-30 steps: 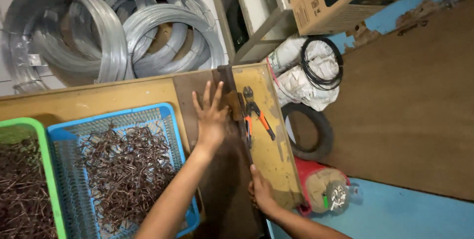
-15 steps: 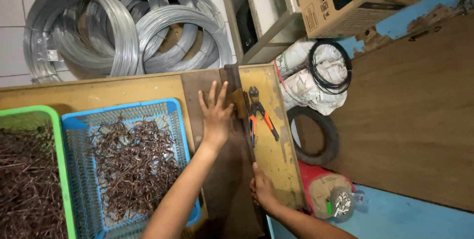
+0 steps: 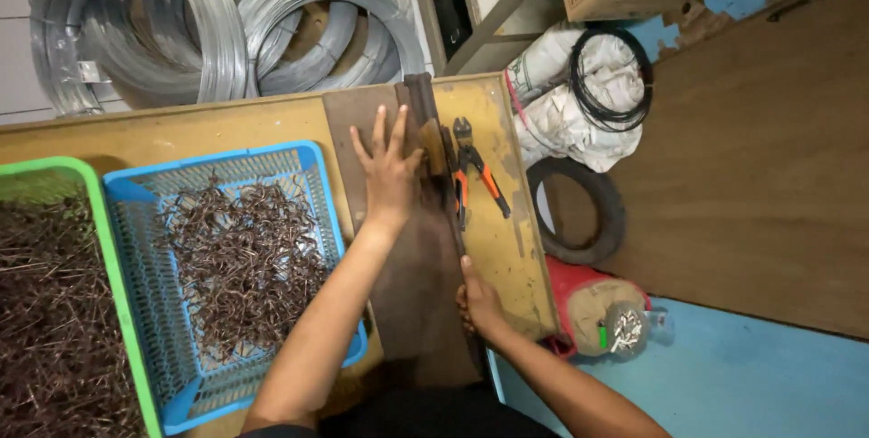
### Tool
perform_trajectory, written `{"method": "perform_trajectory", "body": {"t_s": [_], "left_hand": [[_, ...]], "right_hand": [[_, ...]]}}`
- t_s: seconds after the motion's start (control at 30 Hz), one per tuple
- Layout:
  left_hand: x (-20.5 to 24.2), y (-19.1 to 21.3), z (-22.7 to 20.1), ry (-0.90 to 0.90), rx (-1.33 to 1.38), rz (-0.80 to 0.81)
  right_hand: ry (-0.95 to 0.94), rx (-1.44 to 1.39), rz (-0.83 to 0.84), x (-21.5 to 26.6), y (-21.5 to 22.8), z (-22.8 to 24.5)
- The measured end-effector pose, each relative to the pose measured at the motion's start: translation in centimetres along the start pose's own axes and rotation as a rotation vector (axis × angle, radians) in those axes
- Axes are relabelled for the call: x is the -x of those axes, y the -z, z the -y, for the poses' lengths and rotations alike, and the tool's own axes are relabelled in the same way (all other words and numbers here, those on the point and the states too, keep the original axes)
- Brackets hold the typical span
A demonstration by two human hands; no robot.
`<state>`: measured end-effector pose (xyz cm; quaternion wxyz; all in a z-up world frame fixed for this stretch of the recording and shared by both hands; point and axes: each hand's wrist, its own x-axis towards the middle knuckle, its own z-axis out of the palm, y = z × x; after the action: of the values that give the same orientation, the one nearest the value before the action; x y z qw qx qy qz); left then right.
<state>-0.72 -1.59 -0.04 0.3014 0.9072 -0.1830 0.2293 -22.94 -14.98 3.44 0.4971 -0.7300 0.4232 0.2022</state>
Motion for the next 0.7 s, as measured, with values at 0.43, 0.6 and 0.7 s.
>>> {"method": "perform_trajectory", "body": {"t_s": [0.43, 0.6, 0.7], "left_hand": [[0.1, 0.2, -0.1, -0.001, 0.023, -0.047], [-0.1, 0.6, -0.2, -0.018, -0.009, -0.045], [-0.3, 1.3, -0.4, -0.002, -0.023, 0.002]], "right_hand": [[0.020, 0.027, 0.004, 0.3, 0.2, 0.7], [0.003, -0.022, 0.017, -0.9, -0.1, -0.5], [-0.002, -0.050, 0.007, -0.8, -0.1, -0.3]]}}
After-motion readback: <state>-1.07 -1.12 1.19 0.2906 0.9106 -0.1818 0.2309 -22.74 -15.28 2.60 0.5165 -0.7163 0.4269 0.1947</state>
